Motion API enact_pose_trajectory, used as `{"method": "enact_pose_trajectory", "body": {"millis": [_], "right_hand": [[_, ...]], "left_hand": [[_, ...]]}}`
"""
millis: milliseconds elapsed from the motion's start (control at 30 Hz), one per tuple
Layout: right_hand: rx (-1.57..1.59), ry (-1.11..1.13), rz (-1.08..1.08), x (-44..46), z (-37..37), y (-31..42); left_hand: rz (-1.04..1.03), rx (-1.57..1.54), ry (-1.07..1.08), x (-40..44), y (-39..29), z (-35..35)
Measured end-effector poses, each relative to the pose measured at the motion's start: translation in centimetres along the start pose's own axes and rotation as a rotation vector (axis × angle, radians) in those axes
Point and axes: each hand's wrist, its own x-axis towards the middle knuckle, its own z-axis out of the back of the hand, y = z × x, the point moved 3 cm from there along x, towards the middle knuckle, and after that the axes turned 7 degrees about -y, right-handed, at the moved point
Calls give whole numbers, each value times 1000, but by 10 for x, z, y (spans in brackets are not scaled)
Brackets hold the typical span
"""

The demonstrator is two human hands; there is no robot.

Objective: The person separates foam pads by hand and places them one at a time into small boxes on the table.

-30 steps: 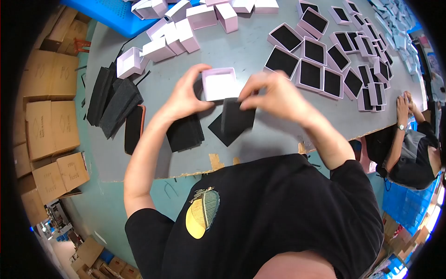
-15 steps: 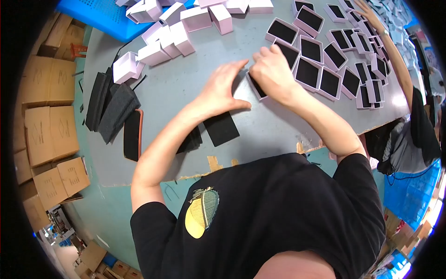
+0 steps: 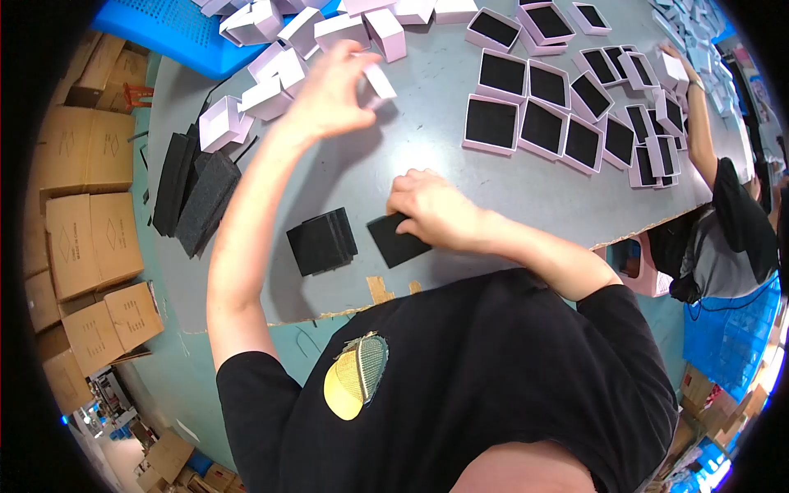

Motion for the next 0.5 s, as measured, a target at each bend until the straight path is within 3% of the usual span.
{"method": "enact_pose_trajectory", "body": {"millis": [100,200,300,367,400,433,500], "right_hand": [[160,42,-74,-17,32,-21],[342,18,-215,-30,88,-31],[374,-209,-373,-30,124,-47],[373,-469,-484,-18,126,-54],[369,-480,-506,-8,120,-59],[408,-516,-476,3,109,-62],[144,-522,-363,25,93,-61]], "left_hand": [[-35,-306,249,-19,-46,-24],[-193,-219,250,-40,-60,-48],[-107,-74,66,-48,-65,-31],[54,-248,126,-52,-50,-30],[131,-299,131,-57,-41,-37],[209,-348,134,-62,-35,-42],[226,-379,73,-67,-35,-47]]}}
